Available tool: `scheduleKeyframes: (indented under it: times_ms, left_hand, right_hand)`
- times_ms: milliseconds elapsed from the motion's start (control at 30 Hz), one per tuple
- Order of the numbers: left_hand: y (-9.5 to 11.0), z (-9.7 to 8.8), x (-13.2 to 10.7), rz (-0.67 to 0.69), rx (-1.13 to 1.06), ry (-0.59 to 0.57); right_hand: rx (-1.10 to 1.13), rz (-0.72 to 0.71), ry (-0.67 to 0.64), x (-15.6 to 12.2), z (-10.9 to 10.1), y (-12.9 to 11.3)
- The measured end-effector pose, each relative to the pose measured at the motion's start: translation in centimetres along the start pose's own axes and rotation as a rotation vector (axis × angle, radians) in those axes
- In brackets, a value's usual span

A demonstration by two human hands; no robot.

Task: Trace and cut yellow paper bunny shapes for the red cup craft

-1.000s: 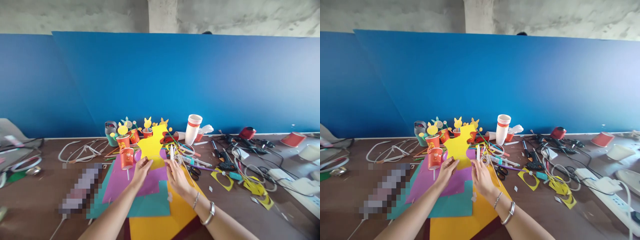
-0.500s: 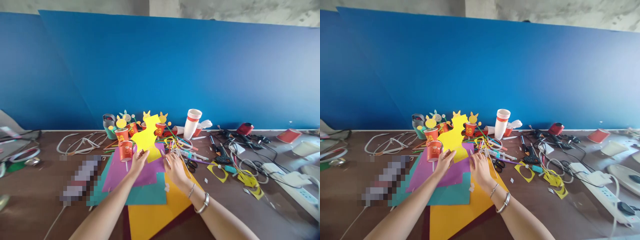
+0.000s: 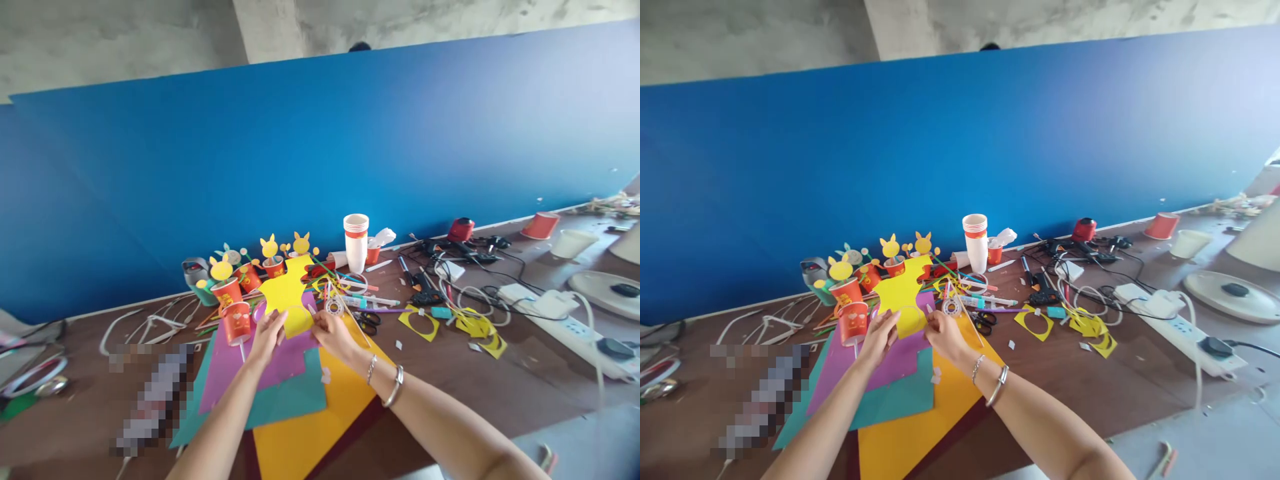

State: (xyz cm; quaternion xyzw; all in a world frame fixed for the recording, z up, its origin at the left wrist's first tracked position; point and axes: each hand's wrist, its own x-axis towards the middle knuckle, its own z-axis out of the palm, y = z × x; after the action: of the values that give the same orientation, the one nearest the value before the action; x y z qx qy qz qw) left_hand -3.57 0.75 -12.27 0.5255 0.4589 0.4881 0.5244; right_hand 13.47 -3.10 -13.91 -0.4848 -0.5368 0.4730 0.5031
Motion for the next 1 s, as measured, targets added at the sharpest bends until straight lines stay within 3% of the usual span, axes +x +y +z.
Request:
scheduleKeyframes:
  times_ms: [300, 533, 733, 1000]
  left_hand:
    - [-1.4, -0.1, 0.1, -0.018, -0.119, 0.127]
    - [-1.7, 0.0, 0.2, -0.007, -0.13, 0.121]
    - [-1.3, 0.3, -0.2, -0.012, -0.113, 0.103]
    - [-1.2, 0.4, -0.3, -0.005, -0.105, 0.094]
  right_hand:
    - [-0.222, -0.147, 0.152, 0.7, -2.6, 0.1]
    - [-0.309, -0.171, 0.106, 0.5, -2.1, 1.5]
    - [-0.37, -0.219, 0.103, 0.3, -2.1, 1.4]
    - [-0.692, -0.435, 0.255, 0.5, -3.4, 0.5]
